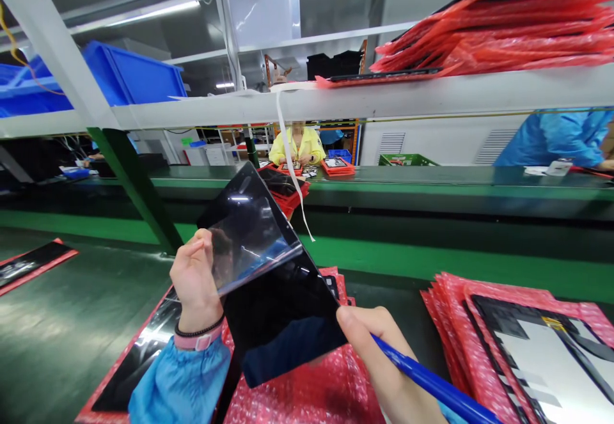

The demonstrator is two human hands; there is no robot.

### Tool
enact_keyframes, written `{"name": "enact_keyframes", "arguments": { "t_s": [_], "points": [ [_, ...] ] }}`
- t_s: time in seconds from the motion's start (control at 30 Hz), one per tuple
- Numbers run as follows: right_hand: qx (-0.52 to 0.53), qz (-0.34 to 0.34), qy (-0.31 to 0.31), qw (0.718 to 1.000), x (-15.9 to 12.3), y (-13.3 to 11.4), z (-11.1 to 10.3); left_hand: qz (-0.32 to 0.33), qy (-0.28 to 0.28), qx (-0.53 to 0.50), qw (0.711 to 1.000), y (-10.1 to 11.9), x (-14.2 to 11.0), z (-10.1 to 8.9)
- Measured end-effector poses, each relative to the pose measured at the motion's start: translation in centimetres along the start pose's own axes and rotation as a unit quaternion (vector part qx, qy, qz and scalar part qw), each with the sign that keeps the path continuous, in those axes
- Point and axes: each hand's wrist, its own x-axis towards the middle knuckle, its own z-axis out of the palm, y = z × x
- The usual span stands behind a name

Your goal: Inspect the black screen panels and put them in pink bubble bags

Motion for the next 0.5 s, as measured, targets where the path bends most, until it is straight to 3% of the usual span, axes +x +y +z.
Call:
{"name": "enact_keyframes", "arguments": {
  "t_s": [0.1, 0.2, 0.33, 0.5],
  "points": [
    [-0.093, -0.004, 0.005, 0.996, 0.6, -0.4, 0.3, -0.037, -0.041, -0.012, 0.998, 0.2, -0.9, 0.3],
    [-0.099, -0.013, -0.025, 0.995, 1.0, -1.3, 0.9, -0.106, -0.107, -0.066, 0.986, 0.1, -2.0, 0.6],
    [0.03, 0.011, -0.109, 0.994, 1.0, -2.1, 0.8, -0.136, -0.134, -0.051, 0.98, -0.3, -2.7, 0.8],
    [0.177, 0.107, -0.089, 0.974, 0.4, -2.0, -0.1, -0.109, -0.09, -0.043, 0.989, -1.3, -1.7, 0.5]
  ]
}}
